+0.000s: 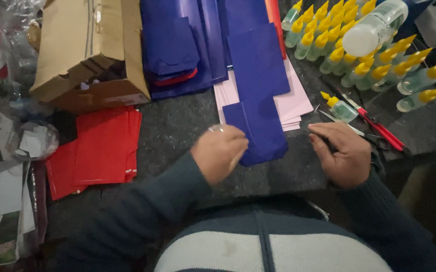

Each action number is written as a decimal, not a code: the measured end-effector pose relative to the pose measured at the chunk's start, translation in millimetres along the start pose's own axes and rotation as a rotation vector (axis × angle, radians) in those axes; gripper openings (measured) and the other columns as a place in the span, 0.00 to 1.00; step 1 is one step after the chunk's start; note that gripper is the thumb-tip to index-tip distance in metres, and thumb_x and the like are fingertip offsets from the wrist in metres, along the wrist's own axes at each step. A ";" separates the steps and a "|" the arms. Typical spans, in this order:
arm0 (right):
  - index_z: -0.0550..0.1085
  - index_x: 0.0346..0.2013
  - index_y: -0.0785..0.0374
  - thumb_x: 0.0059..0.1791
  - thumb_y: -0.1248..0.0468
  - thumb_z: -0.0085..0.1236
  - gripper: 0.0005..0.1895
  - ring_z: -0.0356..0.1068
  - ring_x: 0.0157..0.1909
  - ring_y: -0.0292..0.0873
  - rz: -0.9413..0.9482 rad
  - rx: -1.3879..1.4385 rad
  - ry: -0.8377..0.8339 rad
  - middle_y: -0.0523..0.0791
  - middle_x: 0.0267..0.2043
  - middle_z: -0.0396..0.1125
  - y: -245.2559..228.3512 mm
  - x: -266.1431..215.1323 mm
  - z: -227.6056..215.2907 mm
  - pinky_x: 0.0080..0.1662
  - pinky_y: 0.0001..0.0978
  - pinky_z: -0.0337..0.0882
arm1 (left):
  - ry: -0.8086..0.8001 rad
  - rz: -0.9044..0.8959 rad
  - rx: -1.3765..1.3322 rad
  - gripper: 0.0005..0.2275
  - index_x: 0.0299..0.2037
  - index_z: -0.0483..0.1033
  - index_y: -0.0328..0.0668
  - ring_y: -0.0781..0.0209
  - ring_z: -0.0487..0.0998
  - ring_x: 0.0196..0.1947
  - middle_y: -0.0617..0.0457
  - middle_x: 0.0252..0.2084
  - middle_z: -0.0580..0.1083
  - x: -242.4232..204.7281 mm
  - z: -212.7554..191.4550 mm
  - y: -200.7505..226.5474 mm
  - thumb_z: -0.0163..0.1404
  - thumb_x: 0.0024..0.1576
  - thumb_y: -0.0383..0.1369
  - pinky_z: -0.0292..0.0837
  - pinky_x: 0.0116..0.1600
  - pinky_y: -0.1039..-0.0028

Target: Folding and applying glue to blue paper sheets to assemble bags or folders.

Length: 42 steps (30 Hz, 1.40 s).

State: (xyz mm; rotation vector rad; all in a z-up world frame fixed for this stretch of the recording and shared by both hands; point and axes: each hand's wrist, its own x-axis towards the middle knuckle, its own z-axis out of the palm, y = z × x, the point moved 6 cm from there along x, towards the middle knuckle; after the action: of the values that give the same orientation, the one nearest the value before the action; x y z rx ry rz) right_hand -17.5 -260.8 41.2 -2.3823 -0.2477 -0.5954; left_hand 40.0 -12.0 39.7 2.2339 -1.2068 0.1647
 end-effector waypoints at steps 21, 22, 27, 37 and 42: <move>0.79 0.34 0.67 0.50 0.70 0.63 0.02 0.77 0.43 0.43 0.032 0.042 -0.058 0.48 0.41 0.77 7.0 -4.6 2.1 0.47 0.32 0.74 | -0.375 0.135 0.031 0.38 0.70 0.55 0.28 0.40 0.54 0.75 0.34 0.74 0.55 -1.5 35.0 16.5 0.56 0.55 0.46 0.50 0.74 0.52; 0.79 0.34 0.67 0.50 0.70 0.63 0.02 0.77 0.43 0.43 0.034 0.041 -0.056 0.48 0.41 0.77 7.4 -4.4 2.1 0.47 0.32 0.74 | -0.376 0.138 0.031 0.38 0.70 0.55 0.28 0.40 0.54 0.75 0.34 0.74 0.55 1.6 35.4 18.4 0.56 0.55 0.46 0.50 0.74 0.52; 0.80 0.35 0.67 0.51 0.68 0.62 0.04 0.77 0.41 0.42 0.049 0.052 -0.041 0.49 0.40 0.77 8.4 -4.1 2.7 0.45 0.31 0.74 | -0.454 0.153 0.083 0.48 0.72 0.50 0.27 0.42 0.47 0.77 0.34 0.76 0.49 8.7 45.9 20.8 0.49 0.52 0.62 0.42 0.75 0.52; 0.80 0.36 0.66 0.52 0.68 0.62 0.04 0.78 0.42 0.42 0.089 0.039 -0.050 0.49 0.41 0.76 16.9 -4.0 4.3 0.45 0.30 0.74 | -0.577 0.153 0.192 0.45 0.71 0.49 0.32 0.44 0.43 0.77 0.35 0.76 0.46 1.6 67.6 11.5 0.40 0.55 0.66 0.34 0.74 0.48; 0.80 0.36 0.68 0.52 0.69 0.62 0.04 0.77 0.40 0.41 0.160 0.058 -0.017 0.49 0.40 0.76 19.8 -5.4 3.1 0.44 0.30 0.73 | -0.557 0.116 0.105 0.46 0.74 0.46 0.33 0.45 0.43 0.78 0.37 0.77 0.47 6.1 46.1 20.3 0.44 0.56 0.63 0.32 0.76 0.46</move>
State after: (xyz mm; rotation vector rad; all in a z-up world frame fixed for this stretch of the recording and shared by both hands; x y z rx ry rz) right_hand -14.8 -274.0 25.4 -2.3254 -0.0788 -0.4868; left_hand 19.9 -50.2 13.1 2.3815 -1.6461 -0.3844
